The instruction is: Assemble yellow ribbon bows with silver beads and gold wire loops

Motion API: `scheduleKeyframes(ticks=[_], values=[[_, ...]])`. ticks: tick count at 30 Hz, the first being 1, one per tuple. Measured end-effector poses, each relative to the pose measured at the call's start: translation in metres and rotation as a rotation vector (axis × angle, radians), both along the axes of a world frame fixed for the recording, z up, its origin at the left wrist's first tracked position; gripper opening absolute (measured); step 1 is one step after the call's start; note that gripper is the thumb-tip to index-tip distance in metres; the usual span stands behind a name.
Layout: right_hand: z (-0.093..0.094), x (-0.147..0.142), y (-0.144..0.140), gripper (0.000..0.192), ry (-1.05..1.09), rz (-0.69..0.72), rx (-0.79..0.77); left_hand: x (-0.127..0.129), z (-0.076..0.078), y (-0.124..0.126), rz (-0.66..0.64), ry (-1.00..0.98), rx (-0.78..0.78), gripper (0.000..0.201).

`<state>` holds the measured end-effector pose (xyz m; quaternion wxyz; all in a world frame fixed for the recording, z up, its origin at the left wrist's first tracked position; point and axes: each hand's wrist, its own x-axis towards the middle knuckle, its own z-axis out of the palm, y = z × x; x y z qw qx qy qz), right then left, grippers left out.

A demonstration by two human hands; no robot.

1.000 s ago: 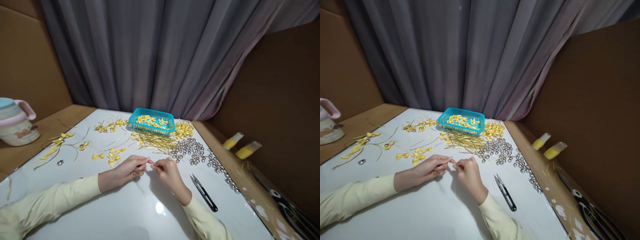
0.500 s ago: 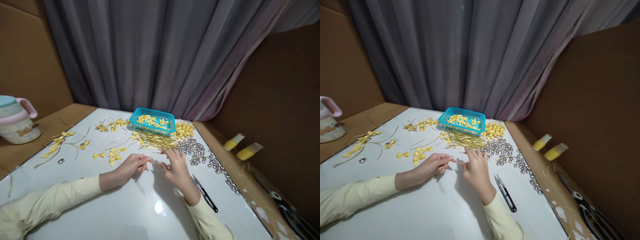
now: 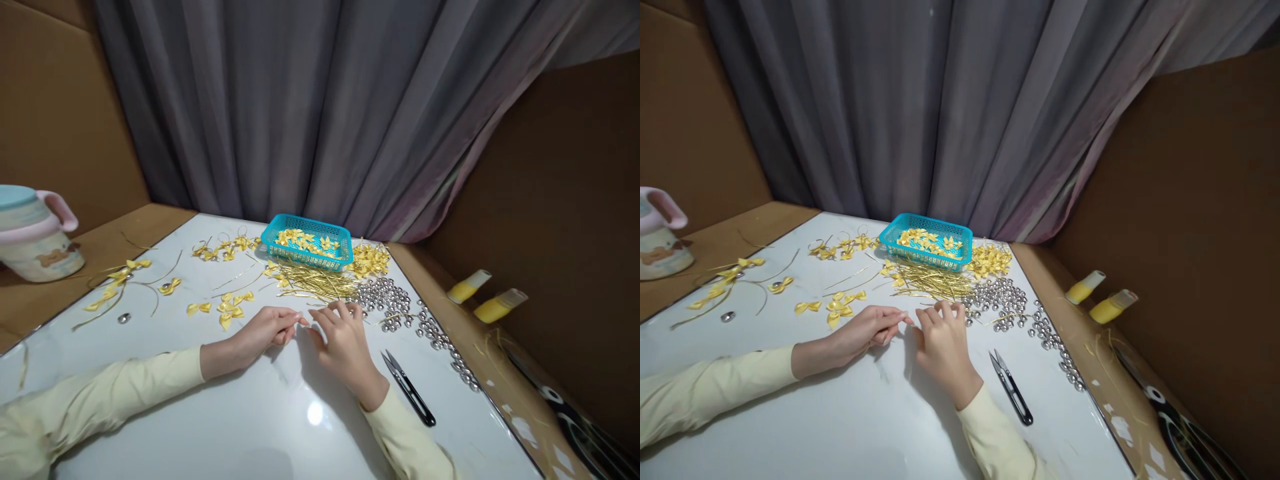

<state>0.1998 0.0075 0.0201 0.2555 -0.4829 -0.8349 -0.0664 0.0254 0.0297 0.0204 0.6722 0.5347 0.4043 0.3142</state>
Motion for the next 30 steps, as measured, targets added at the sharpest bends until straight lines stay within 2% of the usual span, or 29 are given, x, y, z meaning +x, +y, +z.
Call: scheduleKeyframes(ticks=[3,8,11,16,24,30], values=[[-0.002,-0.001,0.001,0.022,-0.018,0.028,0.008,0.000,-0.001,0.001,0.005,-0.004,-0.003,0.031],[0.008,0.002,-0.003,0.047,0.079,0.013,0.022,-0.001,0.001,0.001,0.010,-0.005,-0.006,0.029],[0.008,0.001,-0.004,0.037,0.117,0.024,0.022,-0.001,0.001,0.000,0.011,-0.003,-0.014,0.029],[-0.004,-0.003,0.001,0.011,0.036,0.020,-0.001,-0.001,-0.002,0.001,0.010,-0.015,-0.012,0.032],[-0.007,-0.001,0.001,0.023,0.022,0.016,-0.045,-0.001,-0.010,0.002,-0.021,-0.062,-0.039,0.033],[-0.010,-0.007,0.000,0.031,0.019,-0.012,-0.157,0.001,-0.008,0.000,-0.064,-0.120,-0.095,0.031]])
